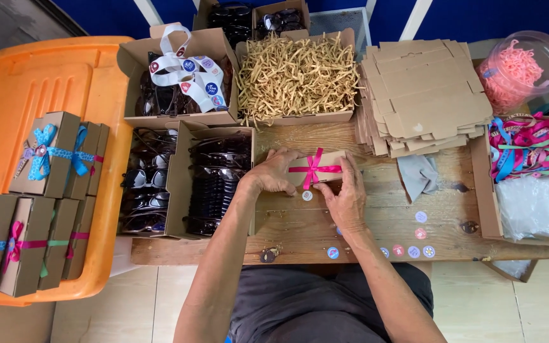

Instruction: The person ties a pink ribbon around a small brown cardboard box, forming a bow. They then pick up a small round sticker and place it on top of the bow to secure it.

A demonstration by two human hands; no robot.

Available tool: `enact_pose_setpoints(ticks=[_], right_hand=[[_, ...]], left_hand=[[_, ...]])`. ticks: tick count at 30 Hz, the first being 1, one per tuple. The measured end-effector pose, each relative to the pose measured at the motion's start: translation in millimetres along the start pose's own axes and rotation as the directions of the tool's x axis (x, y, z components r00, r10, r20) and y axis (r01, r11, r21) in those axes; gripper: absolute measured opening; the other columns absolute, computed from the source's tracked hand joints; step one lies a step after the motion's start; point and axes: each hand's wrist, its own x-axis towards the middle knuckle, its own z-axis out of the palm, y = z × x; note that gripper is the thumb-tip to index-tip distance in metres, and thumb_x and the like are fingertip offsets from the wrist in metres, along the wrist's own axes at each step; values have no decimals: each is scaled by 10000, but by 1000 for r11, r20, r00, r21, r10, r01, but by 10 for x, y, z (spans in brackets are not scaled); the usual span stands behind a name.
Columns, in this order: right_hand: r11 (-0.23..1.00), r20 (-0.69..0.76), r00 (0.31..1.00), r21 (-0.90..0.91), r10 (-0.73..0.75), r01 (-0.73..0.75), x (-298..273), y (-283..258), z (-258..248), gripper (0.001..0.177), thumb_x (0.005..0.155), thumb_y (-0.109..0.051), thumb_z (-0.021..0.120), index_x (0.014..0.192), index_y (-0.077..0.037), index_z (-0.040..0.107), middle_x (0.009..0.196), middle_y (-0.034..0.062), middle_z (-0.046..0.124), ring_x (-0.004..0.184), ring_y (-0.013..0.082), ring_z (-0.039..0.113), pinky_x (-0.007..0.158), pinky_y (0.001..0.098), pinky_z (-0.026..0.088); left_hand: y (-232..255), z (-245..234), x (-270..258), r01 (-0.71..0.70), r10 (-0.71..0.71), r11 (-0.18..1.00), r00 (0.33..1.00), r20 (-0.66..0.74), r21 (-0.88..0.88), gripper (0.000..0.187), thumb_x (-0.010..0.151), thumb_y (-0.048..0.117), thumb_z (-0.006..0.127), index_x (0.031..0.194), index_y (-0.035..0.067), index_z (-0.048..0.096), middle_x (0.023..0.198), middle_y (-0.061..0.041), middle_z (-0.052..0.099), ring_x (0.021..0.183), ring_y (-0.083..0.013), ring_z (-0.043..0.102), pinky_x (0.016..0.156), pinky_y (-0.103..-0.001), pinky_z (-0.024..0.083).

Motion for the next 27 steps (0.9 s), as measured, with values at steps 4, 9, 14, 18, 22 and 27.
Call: enact_pose_setpoints(ticks=[4, 9, 14, 18, 22, 27], right_hand=[[1000, 27, 999, -4, -26, 27, 67, -22, -76, 817, 720, -427, 904, 1375, -66, 575, 1412, 206, 570, 1273, 378, 591, 1063, 455, 484], [997, 16, 998, -51, -64, 64, 103, 5, -60, 798, 717, -445, 906, 1351, -62, 609, 1416, 195, 579, 1244, 377, 607, 1025, 454, 503], [997, 36, 997, -47, -63, 65, 132, -59, -122, 794, 721, -410, 916, 1359, -43, 618, 1432, 209, 570, 1247, 388, 606, 1030, 465, 500], [996, 15, 996, -17, -90, 91, 124, -39, -118, 762, 735, -305, 924, 1377, -31, 618, 1444, 226, 557, 1279, 414, 591, 1050, 494, 486], [997, 23, 997, 9, -71, 70, 147, -91, -135, 799, 704, -265, 946, 1385, -19, 609, 1456, 254, 535, 1291, 442, 572, 1058, 524, 471], [998, 28, 998, 45, -50, 48, 180, -124, -179, 808, 684, -158, 947, 1392, 0, 591, 1449, 274, 530, 1309, 454, 559, 1073, 531, 452]], left_hand=[[-224, 164, 174, 1, -1, 1000, 999, -38, 13, 1149, 475, 269, 973, 1517, 166, 499, 1473, -135, 500, 1427, -396, 367, 1219, -453, 286], [-127, 223, 20, -83, 104, 989, 977, -186, 119, 904, 591, 187, 860, 1443, 129, 562, 1345, -129, 593, 1345, -371, 472, 1158, -422, 406], [-54, 235, -118, -84, 127, 980, 962, -240, 182, 889, 642, 216, 840, 1472, 137, 532, 1364, -139, 611, 1334, -373, 503, 1158, -438, 426], [-66, 231, -221, -39, 77, 988, 964, -256, 147, 859, 724, 234, 801, 1511, 168, 463, 1449, -150, 546, 1401, -412, 467, 1173, -494, 431], [-41, 241, -249, -31, 69, 990, 959, -274, 140, 836, 757, 232, 788, 1515, 198, 439, 1461, -138, 527, 1423, -402, 455, 1183, -499, 426], [-65, 269, -114, 4, 17, 996, 971, -238, 89, 1051, 699, 272, 885, 1583, 262, 317, 1530, -163, 427, 1449, -520, 366, 1205, -600, 355]])
